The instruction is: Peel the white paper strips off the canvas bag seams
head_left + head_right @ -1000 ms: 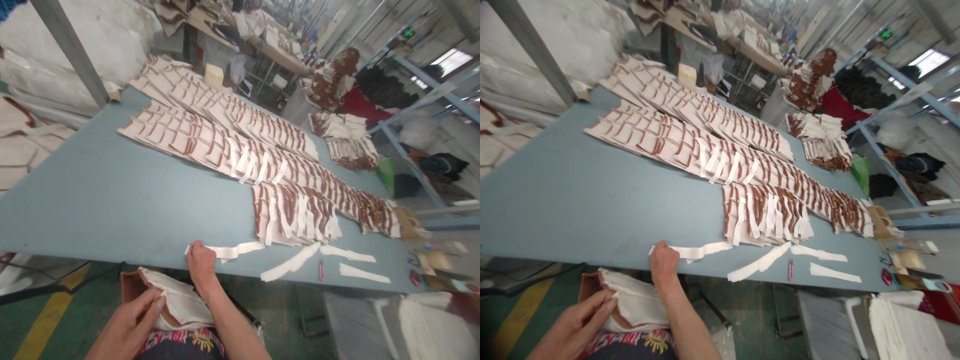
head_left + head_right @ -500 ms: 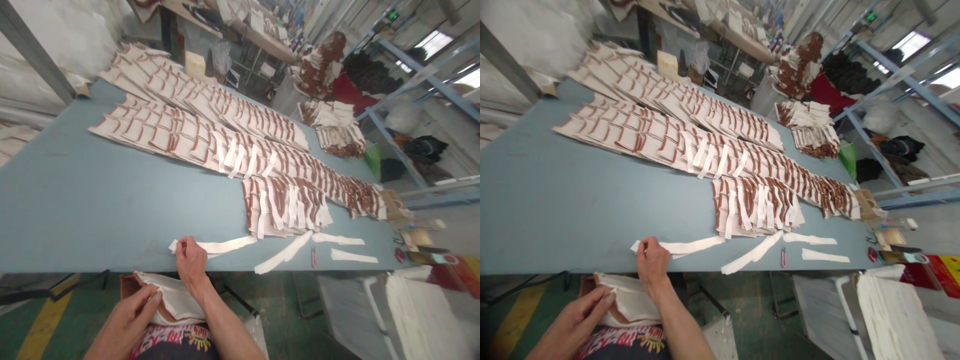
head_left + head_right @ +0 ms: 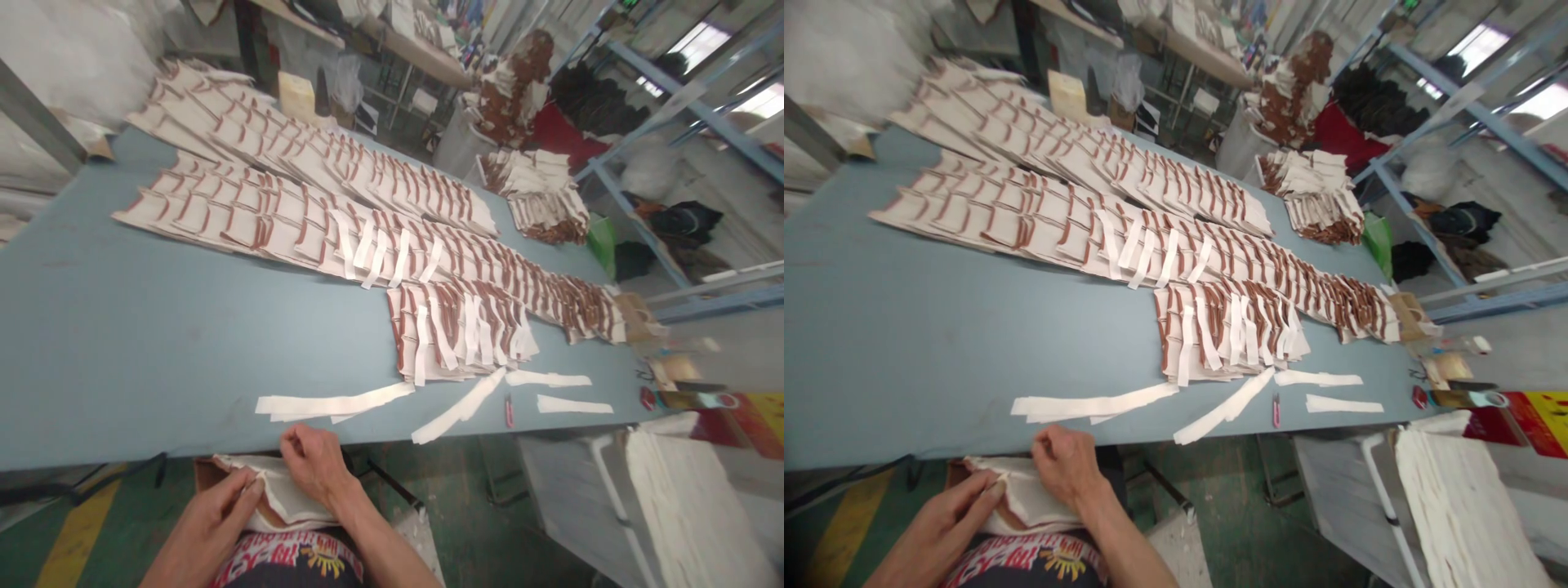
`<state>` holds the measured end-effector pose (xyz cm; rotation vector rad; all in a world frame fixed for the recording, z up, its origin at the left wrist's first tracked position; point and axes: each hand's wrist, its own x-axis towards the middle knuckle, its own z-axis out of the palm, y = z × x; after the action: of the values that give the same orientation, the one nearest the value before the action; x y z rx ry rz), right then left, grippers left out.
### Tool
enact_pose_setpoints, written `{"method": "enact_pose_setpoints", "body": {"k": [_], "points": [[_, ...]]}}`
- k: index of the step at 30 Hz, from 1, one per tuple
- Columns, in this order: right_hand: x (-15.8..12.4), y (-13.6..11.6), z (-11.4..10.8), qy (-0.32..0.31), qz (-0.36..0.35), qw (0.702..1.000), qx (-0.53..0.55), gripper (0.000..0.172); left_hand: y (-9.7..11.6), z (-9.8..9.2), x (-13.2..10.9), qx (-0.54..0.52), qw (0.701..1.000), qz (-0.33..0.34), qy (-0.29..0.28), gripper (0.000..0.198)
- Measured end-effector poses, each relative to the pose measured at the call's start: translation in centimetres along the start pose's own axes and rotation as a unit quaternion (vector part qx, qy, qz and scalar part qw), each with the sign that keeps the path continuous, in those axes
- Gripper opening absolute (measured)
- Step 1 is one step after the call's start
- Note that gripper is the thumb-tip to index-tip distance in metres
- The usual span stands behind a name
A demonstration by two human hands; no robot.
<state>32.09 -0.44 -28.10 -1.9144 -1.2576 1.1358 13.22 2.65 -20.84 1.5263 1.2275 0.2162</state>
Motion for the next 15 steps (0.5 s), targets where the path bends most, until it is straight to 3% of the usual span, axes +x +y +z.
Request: {"method": "enact_pose_setpoints", "body": {"k": [3,7,12,15], "points": [[-1.0,2.2,-2.4,0.076,0.064,0.993,0.063,0.016,-0.2,-0.1,-0.3,0.003,1.0,-0.002,-0.008,0.066],[-0.1,4.1,-4.6,0.172,0.159,0.959,0.162,0.036,-0.2,-0.1,-0.7,-0.016,1.0,-0.002,0.017,0.06],[1.1,3.9,-4.4,0.178,0.196,0.94,0.216,0.033,-0.7,0.1,0.1,-0.018,0.999,0.035,-0.018,0.05],[0.7,3.3,-4.1,0.17,0.201,0.944,0.2,0.029,-0.7,1.1,0.8,-0.019,0.998,0.057,0.02,0.05]]}}
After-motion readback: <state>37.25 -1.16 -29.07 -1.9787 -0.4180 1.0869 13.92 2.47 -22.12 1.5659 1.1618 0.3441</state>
